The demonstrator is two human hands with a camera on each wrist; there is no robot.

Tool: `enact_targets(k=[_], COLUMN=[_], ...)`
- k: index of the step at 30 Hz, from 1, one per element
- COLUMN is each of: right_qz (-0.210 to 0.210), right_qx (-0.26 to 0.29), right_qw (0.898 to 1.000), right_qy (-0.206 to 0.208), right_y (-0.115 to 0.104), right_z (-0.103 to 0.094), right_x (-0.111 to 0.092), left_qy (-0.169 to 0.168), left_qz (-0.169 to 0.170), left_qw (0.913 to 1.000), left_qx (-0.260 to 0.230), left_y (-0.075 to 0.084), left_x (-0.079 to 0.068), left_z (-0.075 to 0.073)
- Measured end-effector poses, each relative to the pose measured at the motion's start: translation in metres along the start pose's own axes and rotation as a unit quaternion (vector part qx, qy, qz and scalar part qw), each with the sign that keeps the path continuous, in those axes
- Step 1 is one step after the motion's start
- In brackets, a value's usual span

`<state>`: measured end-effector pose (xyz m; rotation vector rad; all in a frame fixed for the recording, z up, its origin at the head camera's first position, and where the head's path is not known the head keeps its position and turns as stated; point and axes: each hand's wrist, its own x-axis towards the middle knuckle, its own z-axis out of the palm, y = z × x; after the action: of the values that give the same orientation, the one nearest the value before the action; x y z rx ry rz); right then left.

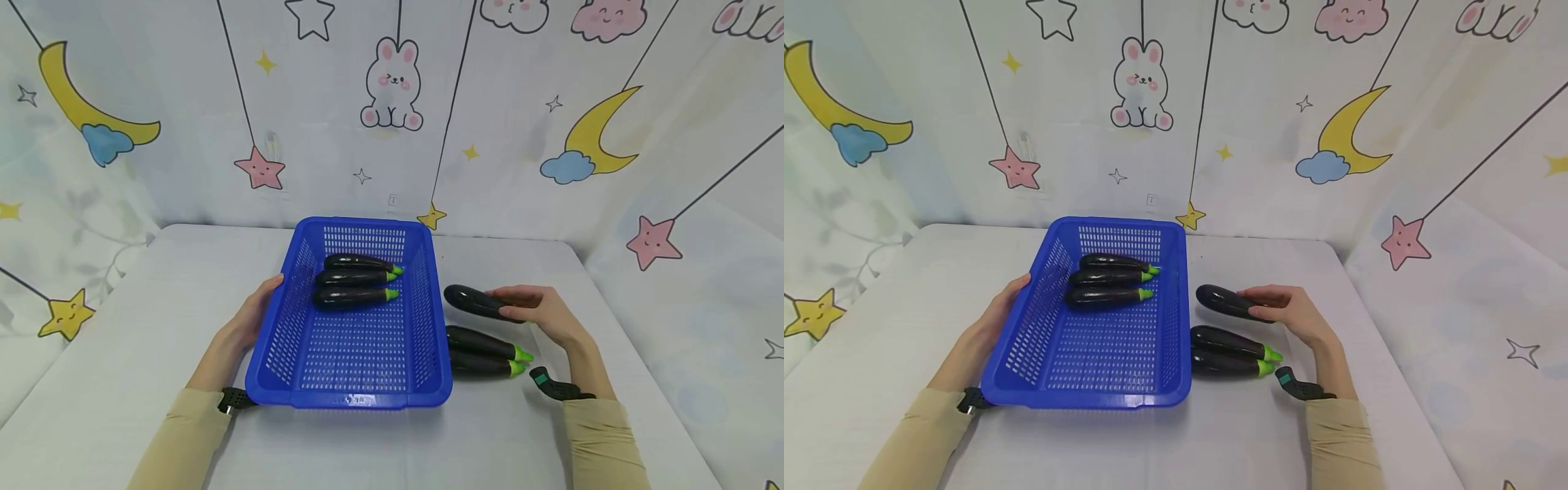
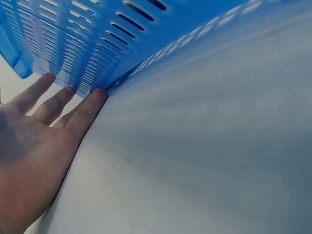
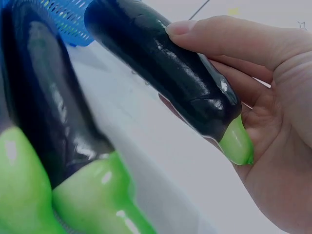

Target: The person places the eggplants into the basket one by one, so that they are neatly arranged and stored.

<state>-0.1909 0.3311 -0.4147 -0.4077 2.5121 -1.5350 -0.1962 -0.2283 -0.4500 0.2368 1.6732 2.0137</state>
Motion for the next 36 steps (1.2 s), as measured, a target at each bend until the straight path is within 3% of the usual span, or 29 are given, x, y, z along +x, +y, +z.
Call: enact_targets(k=[11, 36], right_qz=[-0.02, -0.047], right_qx=[0.004, 0.004], right_qw=[1.0, 0.999], right_qy=[0.001, 0.012], right_y=[-0.023, -0.041], right_z=[-0.001, -0.001], right_x=[-0.001, -0.005], left_qy=[-0.01, -0.007], left_qz=[-0.001, 0.004], left_qw=[0.9999, 1.0], left_qx=[-0.007, -0.004], left_y=[0.001, 0.0], left_x=[-0.001, -0.001], left_z=[0.0, 0.0])
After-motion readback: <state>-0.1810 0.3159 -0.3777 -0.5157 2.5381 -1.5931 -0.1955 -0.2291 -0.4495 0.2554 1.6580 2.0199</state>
